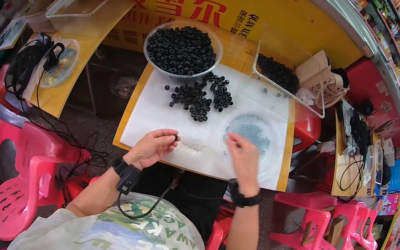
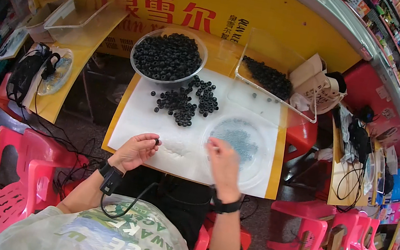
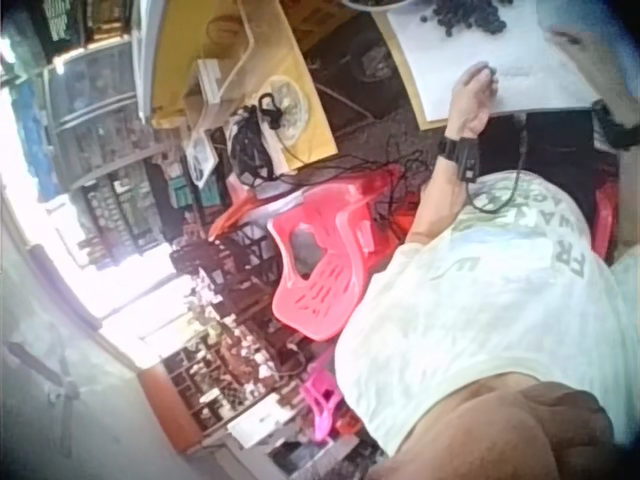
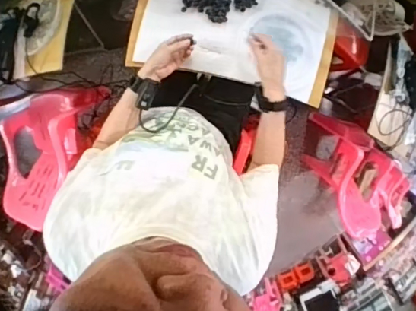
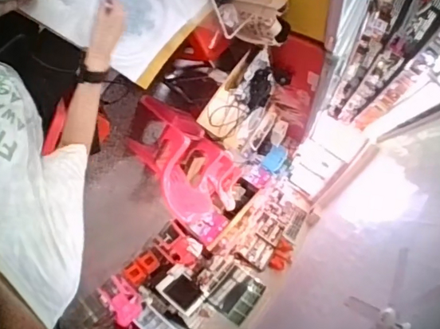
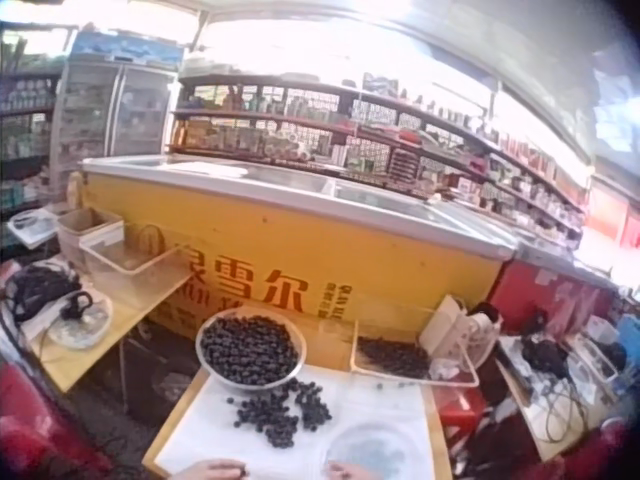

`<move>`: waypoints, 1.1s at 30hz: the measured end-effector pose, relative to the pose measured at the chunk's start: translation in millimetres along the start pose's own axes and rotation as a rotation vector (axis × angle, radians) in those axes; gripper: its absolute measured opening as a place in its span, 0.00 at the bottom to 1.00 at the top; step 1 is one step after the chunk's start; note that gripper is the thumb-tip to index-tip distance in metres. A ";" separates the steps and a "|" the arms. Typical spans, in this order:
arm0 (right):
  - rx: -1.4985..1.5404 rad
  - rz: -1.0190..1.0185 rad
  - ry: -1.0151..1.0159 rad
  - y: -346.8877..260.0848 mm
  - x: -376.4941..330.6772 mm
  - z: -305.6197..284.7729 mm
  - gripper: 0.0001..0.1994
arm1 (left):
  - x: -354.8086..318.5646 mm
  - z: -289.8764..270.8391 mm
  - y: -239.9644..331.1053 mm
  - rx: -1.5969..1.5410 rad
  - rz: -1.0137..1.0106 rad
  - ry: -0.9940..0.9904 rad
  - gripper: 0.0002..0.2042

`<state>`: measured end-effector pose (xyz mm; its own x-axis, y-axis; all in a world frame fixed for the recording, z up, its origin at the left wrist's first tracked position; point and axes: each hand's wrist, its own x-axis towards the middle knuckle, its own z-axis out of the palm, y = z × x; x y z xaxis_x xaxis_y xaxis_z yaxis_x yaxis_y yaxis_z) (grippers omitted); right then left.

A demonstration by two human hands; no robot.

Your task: The recorder is sitting at a workspace sorting through a large pile of black plastic beads, picking them up one by one to inspect or organize them.

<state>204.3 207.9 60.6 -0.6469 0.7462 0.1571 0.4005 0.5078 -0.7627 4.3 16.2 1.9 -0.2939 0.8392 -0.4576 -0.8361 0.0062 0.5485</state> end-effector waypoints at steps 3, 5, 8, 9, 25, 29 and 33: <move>-0.231 0.051 0.159 60.0 0.9 -52.5 0.09 | -2.0 -7.1 0.4 -0.024 0.032 -0.042 0.10; -0.383 0.094 0.232 89.5 -3.4 -78.0 0.10 | -2.0 -10.0 0.1 -0.039 0.033 -0.061 0.10; -0.610 0.143 0.259 113.5 -14.3 -95.2 0.13 | 0.5 -11.8 -0.2 -0.041 0.030 -0.057 0.10; -0.570 0.238 0.228 117.4 -17.4 -98.3 0.16 | 0.7 -12.3 -0.5 -0.048 0.028 -0.058 0.10; 0.770 0.750 0.238 137.5 -97.6 -103.2 0.07 | 1.2 -14.6 0.2 -0.018 0.019 -0.111 0.10; 0.817 0.717 0.223 117.3 -109.2 -84.6 0.08 | 0.6 -13.8 0.4 -0.023 0.014 -0.109 0.10; 0.823 0.671 0.372 108.9 -111.5 -72.0 0.08 | 0.2 -12.8 0.2 -0.032 0.014 -0.110 0.10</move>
<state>366.8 211.0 5.2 -0.1729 0.9135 -0.3681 -0.0440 -0.3806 -0.9237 -1.9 9.4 -7.0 -0.2549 0.8936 -0.3695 -0.8471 -0.0220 0.5310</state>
